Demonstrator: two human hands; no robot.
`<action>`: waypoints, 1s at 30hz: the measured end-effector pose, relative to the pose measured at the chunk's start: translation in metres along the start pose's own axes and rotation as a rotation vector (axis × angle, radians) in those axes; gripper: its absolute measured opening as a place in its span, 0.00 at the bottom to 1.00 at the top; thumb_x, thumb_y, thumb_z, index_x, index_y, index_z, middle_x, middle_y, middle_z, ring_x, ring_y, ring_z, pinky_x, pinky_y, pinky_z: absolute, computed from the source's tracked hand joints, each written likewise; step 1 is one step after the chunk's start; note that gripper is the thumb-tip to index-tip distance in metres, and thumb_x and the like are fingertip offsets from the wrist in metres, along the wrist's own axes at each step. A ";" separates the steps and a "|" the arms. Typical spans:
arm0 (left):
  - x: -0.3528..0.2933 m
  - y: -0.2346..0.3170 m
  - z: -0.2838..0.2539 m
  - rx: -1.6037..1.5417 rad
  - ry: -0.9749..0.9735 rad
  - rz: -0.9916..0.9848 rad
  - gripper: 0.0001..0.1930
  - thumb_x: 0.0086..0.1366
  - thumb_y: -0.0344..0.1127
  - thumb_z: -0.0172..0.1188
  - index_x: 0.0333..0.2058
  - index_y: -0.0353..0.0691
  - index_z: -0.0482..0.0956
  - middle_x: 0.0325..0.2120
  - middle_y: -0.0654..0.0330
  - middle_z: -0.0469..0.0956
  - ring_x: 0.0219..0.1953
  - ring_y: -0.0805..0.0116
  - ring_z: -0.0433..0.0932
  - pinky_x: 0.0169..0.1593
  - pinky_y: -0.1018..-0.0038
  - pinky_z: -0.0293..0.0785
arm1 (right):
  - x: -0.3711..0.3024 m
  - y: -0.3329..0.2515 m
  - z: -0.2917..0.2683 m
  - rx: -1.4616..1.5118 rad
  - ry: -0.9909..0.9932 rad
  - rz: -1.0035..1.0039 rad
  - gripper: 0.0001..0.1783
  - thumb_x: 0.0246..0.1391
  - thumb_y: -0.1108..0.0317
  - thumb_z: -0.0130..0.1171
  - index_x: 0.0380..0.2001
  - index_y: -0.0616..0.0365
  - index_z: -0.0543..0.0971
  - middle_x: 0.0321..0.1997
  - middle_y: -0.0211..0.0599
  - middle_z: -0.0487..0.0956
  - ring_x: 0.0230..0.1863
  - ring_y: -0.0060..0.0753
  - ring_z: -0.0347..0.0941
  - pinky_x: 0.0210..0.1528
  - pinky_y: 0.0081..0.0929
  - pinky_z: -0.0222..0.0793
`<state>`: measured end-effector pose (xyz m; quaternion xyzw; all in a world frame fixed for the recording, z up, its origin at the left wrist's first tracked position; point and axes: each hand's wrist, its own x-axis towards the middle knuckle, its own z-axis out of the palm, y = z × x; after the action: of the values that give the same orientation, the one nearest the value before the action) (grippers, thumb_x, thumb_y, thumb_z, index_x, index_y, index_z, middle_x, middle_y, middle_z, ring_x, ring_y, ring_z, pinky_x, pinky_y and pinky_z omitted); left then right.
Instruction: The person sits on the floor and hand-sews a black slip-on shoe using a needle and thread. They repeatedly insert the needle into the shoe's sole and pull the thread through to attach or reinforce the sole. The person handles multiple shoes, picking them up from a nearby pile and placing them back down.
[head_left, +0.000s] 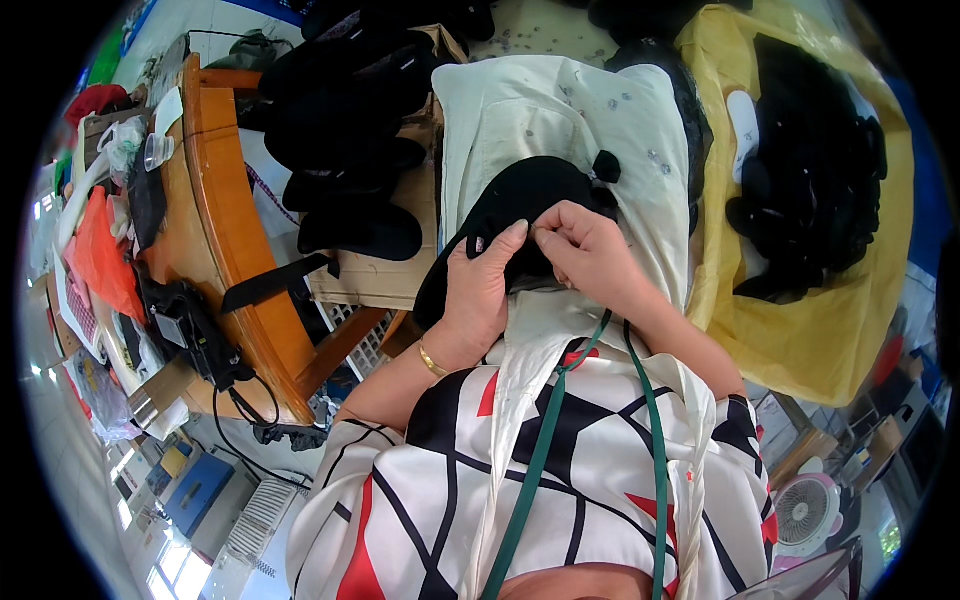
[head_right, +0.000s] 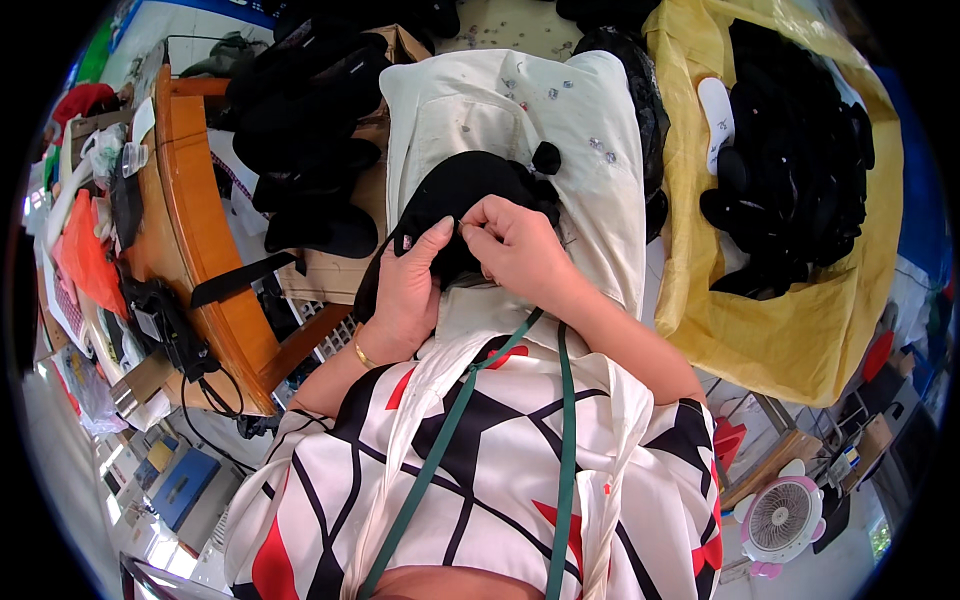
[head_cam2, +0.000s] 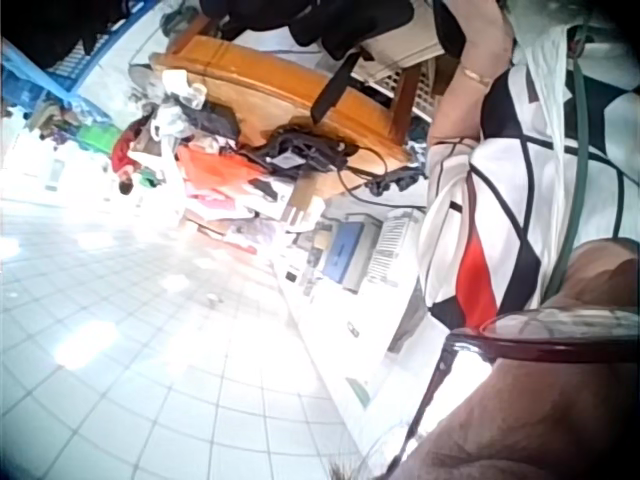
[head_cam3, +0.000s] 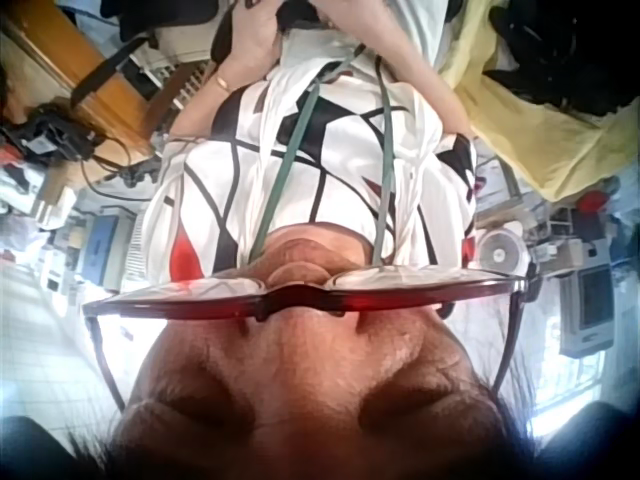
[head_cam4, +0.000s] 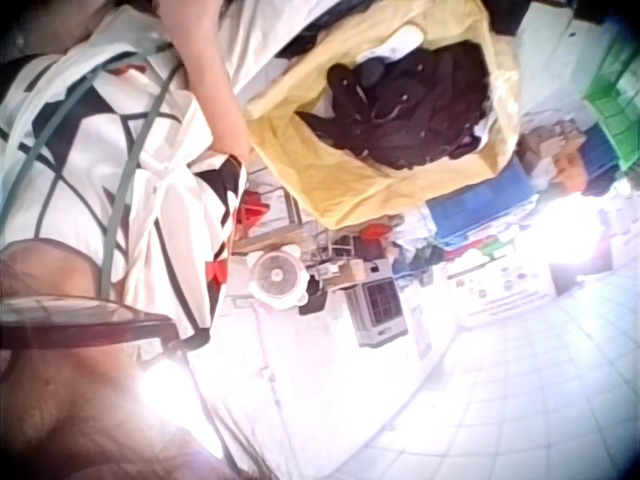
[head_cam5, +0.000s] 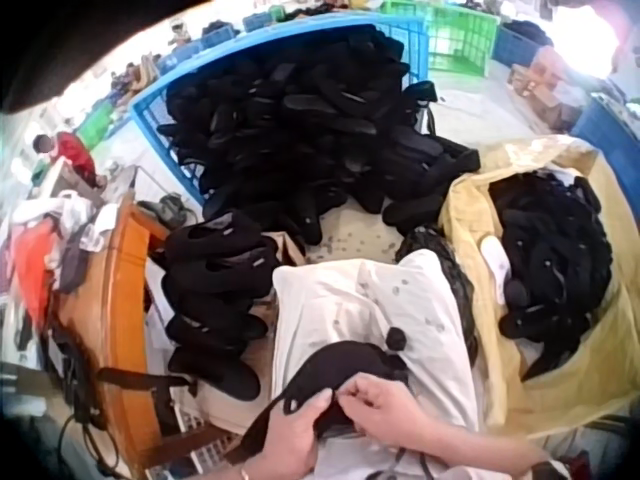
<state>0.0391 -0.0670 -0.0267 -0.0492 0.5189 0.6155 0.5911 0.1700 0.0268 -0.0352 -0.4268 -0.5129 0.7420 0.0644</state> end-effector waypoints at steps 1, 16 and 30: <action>0.000 0.002 0.002 -0.005 0.025 -0.022 0.11 0.64 0.34 0.66 0.42 0.35 0.80 0.39 0.61 0.81 0.40 0.73 0.79 0.47 0.74 0.75 | 0.000 0.004 0.001 -0.015 0.008 -0.034 0.05 0.62 0.71 0.57 0.37 0.62 0.76 0.20 0.24 0.72 0.21 0.13 0.64 0.24 0.19 0.62; 0.007 0.000 0.002 -0.015 0.064 -0.013 0.07 0.64 0.31 0.63 0.40 0.37 0.81 0.35 0.65 0.81 0.37 0.76 0.78 0.46 0.77 0.74 | -0.002 0.016 0.009 -0.161 0.114 -0.234 0.04 0.62 0.73 0.56 0.38 0.61 0.74 0.20 0.33 0.73 0.22 0.19 0.68 0.25 0.21 0.65; -0.005 -0.010 0.003 0.372 -0.083 0.229 0.05 0.67 0.30 0.62 0.38 0.35 0.82 0.30 0.71 0.80 0.32 0.84 0.73 0.36 0.81 0.71 | -0.005 -0.029 -0.013 -0.616 0.250 -0.632 0.08 0.54 0.73 0.64 0.38 0.59 0.79 0.31 0.39 0.74 0.28 0.40 0.73 0.33 0.29 0.71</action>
<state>0.0498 -0.0709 -0.0275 0.1455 0.6008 0.5739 0.5371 0.1720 0.0466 -0.0103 -0.3352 -0.8029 0.4416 0.2190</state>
